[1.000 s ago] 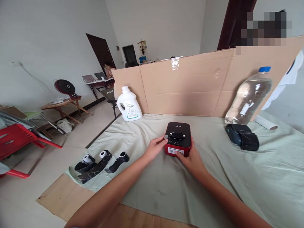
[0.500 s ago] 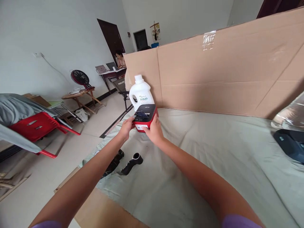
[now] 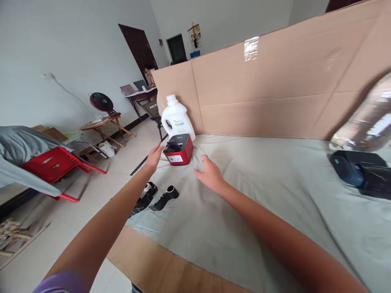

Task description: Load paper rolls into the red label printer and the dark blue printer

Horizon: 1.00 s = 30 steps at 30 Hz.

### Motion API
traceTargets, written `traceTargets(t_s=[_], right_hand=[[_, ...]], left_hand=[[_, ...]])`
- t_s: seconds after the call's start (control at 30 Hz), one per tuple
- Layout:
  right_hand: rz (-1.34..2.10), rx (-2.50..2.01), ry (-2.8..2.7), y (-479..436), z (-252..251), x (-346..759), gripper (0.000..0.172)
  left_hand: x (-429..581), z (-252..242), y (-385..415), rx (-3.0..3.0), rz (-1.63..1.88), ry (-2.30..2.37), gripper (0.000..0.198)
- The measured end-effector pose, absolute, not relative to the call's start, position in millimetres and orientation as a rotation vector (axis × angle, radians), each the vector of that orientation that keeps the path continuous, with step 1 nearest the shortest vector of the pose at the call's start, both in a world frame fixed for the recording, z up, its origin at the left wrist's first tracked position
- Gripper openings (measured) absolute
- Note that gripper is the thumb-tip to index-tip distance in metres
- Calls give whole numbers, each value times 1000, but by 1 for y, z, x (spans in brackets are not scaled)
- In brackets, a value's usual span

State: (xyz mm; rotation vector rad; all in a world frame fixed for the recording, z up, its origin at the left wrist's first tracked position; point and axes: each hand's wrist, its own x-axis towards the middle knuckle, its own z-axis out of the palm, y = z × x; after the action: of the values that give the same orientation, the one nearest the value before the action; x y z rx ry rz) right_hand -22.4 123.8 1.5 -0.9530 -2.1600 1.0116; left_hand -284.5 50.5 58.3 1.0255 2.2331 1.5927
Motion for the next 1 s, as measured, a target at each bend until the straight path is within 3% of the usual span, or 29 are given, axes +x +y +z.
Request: traceTargets(t_s=[0.13, 0.27, 0.37, 0.47, 0.6, 0.7, 1.0], right_hand=[[814, -1185, -2138, 130, 8, 127, 42], [320, -1413, -1703, 164, 26, 261, 21], [-33, -1526, -1297, 197, 40, 330, 35], [29, -1733, -1177, 221, 42, 363, 53], [297, -2027, -1463, 233, 24, 366, 91], [238, -2115, -1627, 232, 6, 359, 109], [-19, -1970, -1622, 209, 7, 323, 102]], left_hand=[[-202, 66, 36, 1481, 1630, 2095, 60], [-64, 35, 37, 2079, 1116, 1787, 57], [34, 8, 42, 2346, 556, 1578, 58], [91, -7, 46, 2484, 223, 1378, 61], [107, -12, 45, 2550, 110, 1316, 60], [104, -13, 42, 2558, 102, 1338, 61], [104, -18, 36, 2553, 181, 1277, 62]])
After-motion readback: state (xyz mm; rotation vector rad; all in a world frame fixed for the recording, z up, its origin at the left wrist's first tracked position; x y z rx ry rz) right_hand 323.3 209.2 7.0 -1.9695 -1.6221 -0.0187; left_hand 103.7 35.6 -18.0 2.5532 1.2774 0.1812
